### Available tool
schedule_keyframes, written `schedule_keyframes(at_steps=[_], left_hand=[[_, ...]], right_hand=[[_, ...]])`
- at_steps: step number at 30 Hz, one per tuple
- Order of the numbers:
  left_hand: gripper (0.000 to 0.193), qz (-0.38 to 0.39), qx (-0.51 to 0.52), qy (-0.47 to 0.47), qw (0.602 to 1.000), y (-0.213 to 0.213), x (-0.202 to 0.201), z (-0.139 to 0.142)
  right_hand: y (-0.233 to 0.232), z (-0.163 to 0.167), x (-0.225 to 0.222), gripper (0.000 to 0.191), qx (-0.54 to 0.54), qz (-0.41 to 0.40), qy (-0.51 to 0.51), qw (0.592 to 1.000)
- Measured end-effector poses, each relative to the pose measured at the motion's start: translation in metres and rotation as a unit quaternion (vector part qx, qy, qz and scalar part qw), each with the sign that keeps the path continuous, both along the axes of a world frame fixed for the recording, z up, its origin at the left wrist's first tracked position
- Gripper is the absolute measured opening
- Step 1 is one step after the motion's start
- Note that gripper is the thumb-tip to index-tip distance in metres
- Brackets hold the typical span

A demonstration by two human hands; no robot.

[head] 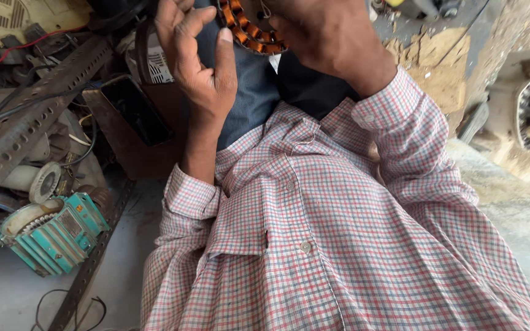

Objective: The person sits on the floor and works on a motor stator resting on their lap. They use their hands to arrange and secure the copper windings and wires, occasionally picking up small tools or components from the cluttered workspace.

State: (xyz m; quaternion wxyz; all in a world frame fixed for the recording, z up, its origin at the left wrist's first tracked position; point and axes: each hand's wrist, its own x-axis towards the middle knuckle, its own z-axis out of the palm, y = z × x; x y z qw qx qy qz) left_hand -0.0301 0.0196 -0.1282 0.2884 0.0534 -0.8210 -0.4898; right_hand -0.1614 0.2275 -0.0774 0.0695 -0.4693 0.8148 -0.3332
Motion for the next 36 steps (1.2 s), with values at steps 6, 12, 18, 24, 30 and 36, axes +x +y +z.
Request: schedule_keyframes(at_steps=[6,12,18,24,30,36], left_hand=[[0.012,-0.033,-0.078,-0.003,0.996,0.001,0.002,0.018],[0.017,-0.044,-0.26,-0.003,0.965,0.015,0.004,0.027],[0.018,-0.035,-0.31,0.025,0.95,0.019,0.004,0.03],[0.019,-0.018,-0.362,-0.008,0.932,0.02,0.007,0.034],[0.016,-0.015,-0.335,-0.041,0.941,0.022,0.003,0.042],[0.024,0.001,-0.187,0.005,0.982,0.012,0.006,0.04]], right_hand=[[-0.018,0.017,-0.01,0.035,0.112,0.039,0.184,0.976],[-0.025,0.033,-0.013,0.023,0.072,0.077,0.26,0.96],[-0.038,0.049,-0.02,0.023,0.065,0.138,0.328,0.932],[-0.041,0.056,-0.022,0.031,0.089,0.192,0.318,0.924],[-0.045,0.049,-0.022,0.037,0.13,0.181,0.35,0.91],[-0.034,0.052,-0.009,0.035,0.133,0.152,0.345,0.917]])
